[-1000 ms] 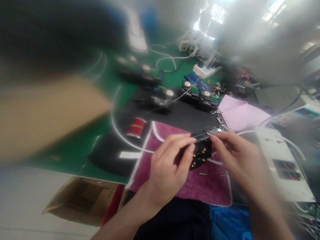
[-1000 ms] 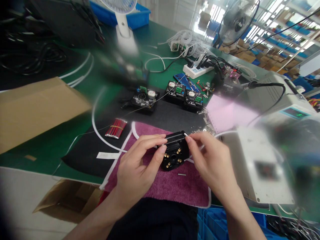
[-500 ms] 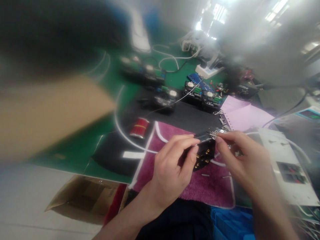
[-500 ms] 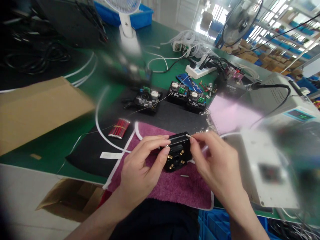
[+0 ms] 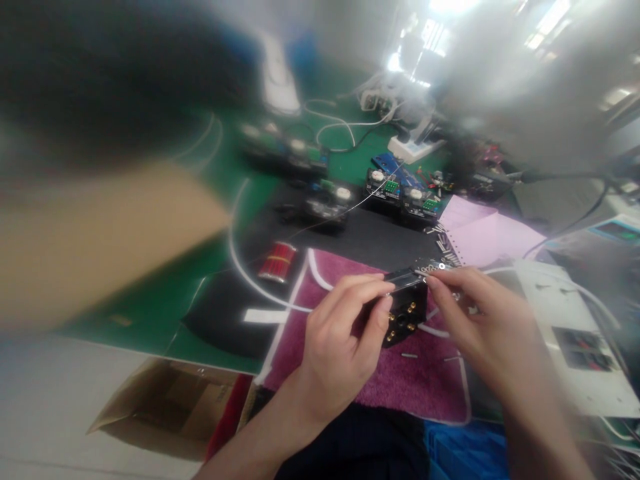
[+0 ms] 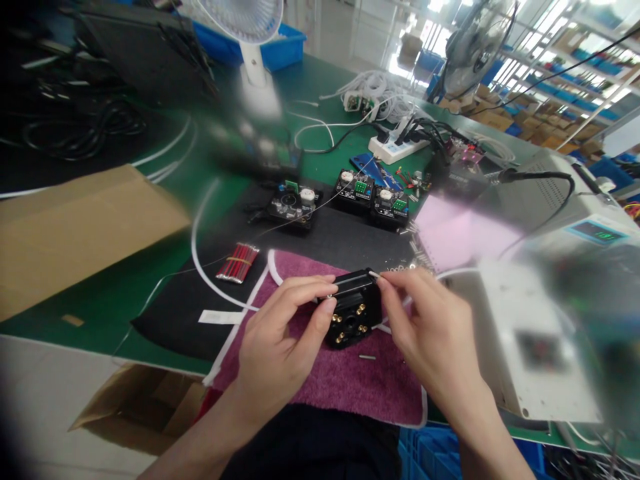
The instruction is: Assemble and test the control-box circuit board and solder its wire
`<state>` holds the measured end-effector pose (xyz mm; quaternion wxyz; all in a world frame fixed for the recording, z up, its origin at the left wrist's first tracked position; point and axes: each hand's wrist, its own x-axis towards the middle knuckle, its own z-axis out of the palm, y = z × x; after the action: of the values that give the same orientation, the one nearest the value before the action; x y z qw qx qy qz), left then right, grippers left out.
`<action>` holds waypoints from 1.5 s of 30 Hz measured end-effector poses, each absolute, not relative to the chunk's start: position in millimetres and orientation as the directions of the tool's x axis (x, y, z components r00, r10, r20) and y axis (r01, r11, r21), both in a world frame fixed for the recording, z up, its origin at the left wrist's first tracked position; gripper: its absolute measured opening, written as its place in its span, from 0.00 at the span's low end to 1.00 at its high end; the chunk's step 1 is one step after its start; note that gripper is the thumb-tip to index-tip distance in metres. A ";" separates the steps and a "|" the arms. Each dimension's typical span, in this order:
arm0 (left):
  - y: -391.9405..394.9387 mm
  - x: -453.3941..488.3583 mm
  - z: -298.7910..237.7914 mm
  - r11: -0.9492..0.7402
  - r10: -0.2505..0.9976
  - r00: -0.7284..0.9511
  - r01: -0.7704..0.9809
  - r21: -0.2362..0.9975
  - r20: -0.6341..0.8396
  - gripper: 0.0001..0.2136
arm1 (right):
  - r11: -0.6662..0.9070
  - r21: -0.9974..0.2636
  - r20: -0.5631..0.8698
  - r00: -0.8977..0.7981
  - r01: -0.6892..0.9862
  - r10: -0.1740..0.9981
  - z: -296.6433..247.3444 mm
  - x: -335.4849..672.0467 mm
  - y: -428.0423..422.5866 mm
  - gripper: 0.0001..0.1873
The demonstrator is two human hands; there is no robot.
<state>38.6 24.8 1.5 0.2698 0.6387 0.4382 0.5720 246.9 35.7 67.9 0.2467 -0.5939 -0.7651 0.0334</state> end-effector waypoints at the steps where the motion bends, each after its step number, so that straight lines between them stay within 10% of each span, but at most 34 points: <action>1: 24.9 38.6 1.7 -0.472 0.867 -0.039 0.253 0.845 0.496 0.11 | 0.294 -0.345 0.336 -0.175 0.891 0.925 68.1 246.5 35.7 0.05; 45: 25.4 38.4 0.9 -0.468 0.869 -0.031 0.266 0.842 0.493 0.11 | 0.288 -0.338 0.353 -0.163 0.896 0.921 68.2 242.0 35.8 0.06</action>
<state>38.4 25.4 0.9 0.2664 0.6432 0.4414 0.5661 242.0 35.8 68.2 0.2513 -0.5963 -0.7620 0.0251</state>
